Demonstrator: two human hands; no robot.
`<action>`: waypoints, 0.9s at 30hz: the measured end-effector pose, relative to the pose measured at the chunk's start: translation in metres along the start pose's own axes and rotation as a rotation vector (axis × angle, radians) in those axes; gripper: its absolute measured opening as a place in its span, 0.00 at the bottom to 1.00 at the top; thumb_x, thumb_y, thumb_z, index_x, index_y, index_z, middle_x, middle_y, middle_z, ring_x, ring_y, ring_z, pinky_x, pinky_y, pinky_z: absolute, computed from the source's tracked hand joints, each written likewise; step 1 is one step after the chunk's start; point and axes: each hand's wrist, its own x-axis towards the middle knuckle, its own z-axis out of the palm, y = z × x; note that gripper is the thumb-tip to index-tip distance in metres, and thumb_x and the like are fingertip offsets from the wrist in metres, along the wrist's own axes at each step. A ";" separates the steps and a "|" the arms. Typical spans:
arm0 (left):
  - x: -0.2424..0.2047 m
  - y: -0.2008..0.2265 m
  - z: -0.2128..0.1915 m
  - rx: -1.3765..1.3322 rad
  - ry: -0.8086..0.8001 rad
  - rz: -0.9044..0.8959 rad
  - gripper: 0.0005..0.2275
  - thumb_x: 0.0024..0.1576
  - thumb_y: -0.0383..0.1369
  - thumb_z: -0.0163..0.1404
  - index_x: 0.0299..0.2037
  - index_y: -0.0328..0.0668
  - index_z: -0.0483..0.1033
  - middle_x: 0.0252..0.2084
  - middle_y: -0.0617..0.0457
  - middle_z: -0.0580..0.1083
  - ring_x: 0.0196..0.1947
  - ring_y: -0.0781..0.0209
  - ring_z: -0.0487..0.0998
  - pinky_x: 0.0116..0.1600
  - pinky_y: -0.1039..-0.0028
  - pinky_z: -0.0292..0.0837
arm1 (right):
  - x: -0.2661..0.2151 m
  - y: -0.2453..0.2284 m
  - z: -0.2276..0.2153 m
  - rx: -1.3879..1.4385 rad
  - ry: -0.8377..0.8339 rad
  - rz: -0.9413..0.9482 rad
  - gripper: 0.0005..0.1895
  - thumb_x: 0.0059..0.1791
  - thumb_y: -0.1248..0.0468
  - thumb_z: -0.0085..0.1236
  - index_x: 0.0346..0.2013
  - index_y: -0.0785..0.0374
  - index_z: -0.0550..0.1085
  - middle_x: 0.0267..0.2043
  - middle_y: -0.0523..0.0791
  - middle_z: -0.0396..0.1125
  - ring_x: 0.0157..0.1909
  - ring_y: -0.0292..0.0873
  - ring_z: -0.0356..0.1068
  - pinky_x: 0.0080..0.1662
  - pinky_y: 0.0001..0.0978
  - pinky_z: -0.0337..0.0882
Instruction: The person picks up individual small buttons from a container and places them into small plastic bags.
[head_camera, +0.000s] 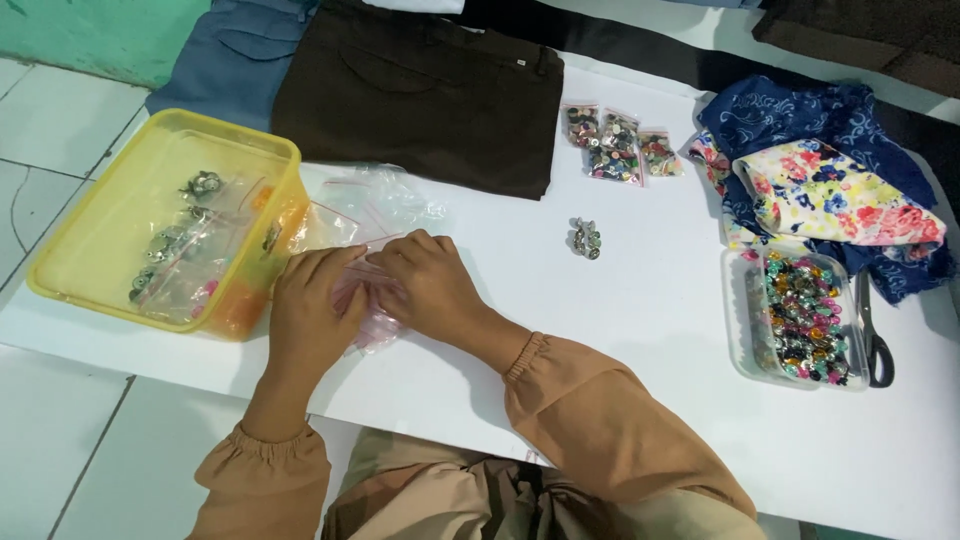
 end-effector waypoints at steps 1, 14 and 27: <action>0.001 0.001 0.001 -0.002 -0.001 0.000 0.19 0.56 0.29 0.55 0.59 0.48 0.77 0.50 0.45 0.76 0.55 0.42 0.75 0.58 0.51 0.70 | 0.000 0.003 0.004 -0.001 -0.001 0.002 0.15 0.47 0.61 0.63 0.47 0.62 0.78 0.45 0.50 0.72 0.53 0.50 0.67 0.54 0.49 0.66; 0.005 0.014 -0.006 0.245 0.255 0.194 0.04 0.61 0.34 0.60 0.43 0.49 0.84 0.40 0.55 0.78 0.48 0.55 0.78 0.54 0.64 0.72 | -0.002 -0.008 -0.023 0.174 0.211 -0.030 0.06 0.51 0.64 0.61 0.42 0.57 0.80 0.41 0.44 0.74 0.51 0.46 0.71 0.55 0.47 0.66; 0.017 0.041 -0.027 -0.084 0.302 0.179 0.08 0.56 0.33 0.66 0.42 0.46 0.83 0.37 0.56 0.79 0.42 0.53 0.78 0.49 0.65 0.69 | -0.004 -0.003 -0.041 0.415 0.382 0.007 0.06 0.56 0.62 0.56 0.44 0.53 0.79 0.39 0.40 0.73 0.47 0.44 0.71 0.52 0.40 0.66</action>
